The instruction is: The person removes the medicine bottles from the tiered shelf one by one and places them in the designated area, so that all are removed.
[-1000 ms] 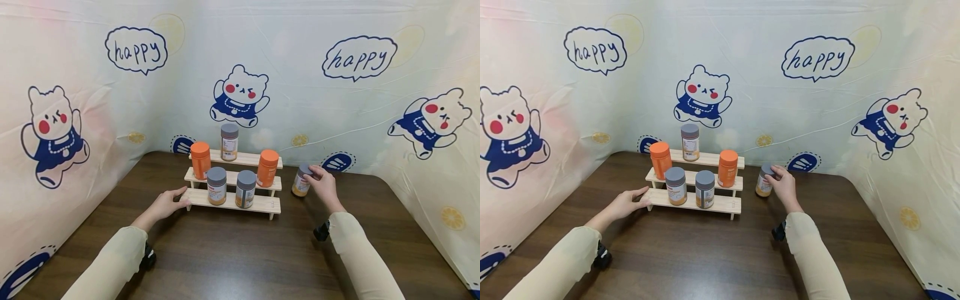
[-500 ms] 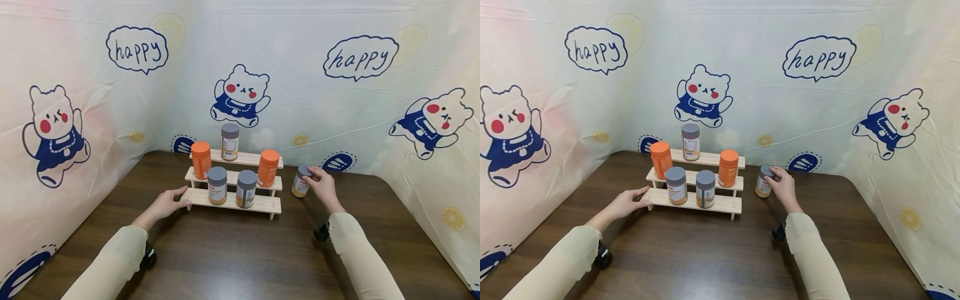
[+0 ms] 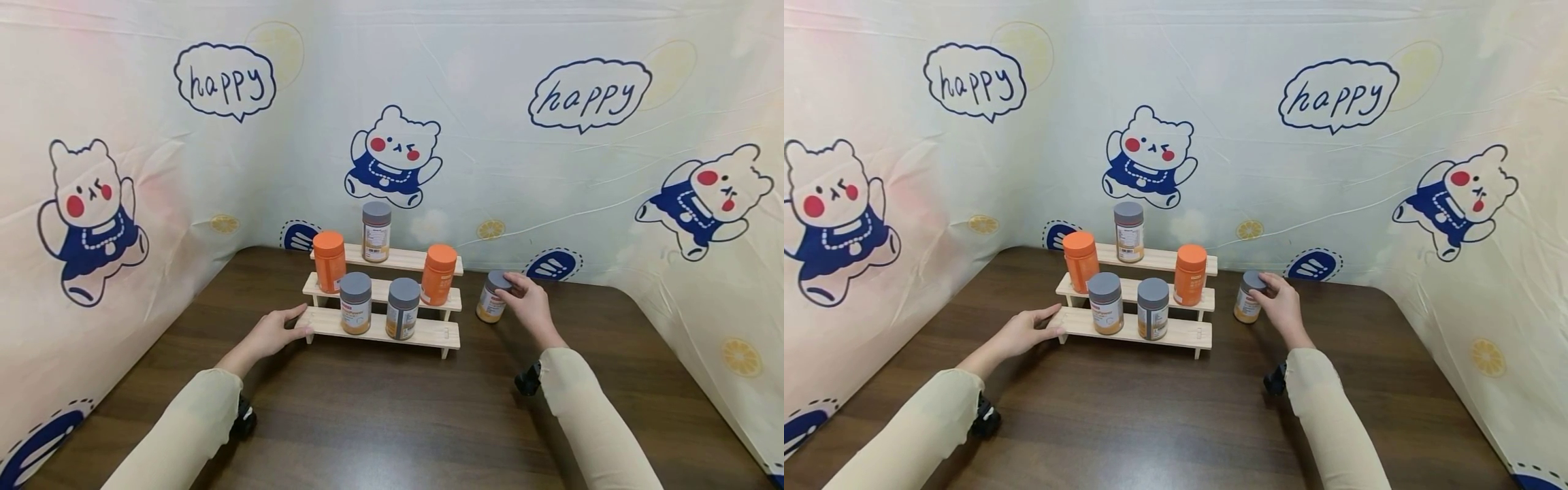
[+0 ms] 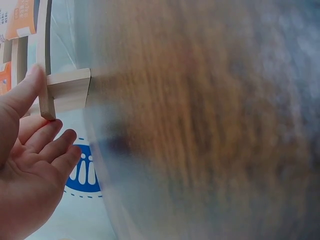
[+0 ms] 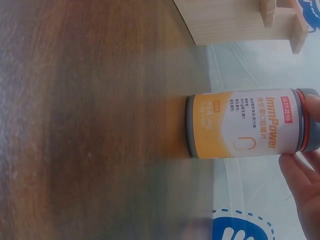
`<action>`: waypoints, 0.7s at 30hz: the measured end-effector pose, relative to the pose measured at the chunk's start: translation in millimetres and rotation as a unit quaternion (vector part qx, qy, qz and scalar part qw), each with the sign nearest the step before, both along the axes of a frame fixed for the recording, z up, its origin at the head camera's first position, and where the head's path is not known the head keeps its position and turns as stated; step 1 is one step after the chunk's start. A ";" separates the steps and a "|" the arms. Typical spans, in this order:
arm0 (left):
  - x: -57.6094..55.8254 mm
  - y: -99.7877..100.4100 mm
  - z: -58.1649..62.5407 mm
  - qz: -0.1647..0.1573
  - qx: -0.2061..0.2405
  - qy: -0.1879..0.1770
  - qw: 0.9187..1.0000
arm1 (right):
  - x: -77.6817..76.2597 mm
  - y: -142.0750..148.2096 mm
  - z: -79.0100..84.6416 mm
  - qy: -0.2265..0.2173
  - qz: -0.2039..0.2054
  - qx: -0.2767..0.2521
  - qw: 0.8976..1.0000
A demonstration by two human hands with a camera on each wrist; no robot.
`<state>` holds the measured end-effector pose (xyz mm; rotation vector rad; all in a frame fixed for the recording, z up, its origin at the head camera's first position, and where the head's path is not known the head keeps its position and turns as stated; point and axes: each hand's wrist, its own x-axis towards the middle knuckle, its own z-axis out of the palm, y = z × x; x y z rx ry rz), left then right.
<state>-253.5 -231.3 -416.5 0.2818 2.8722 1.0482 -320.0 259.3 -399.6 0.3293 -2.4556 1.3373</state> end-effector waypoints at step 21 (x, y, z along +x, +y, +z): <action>2.6 1.5 2.9 0.003 0.001 -0.014 1.000 | 3.6 -2.3 10.2 -0.036 -0.008 -0.002 0.999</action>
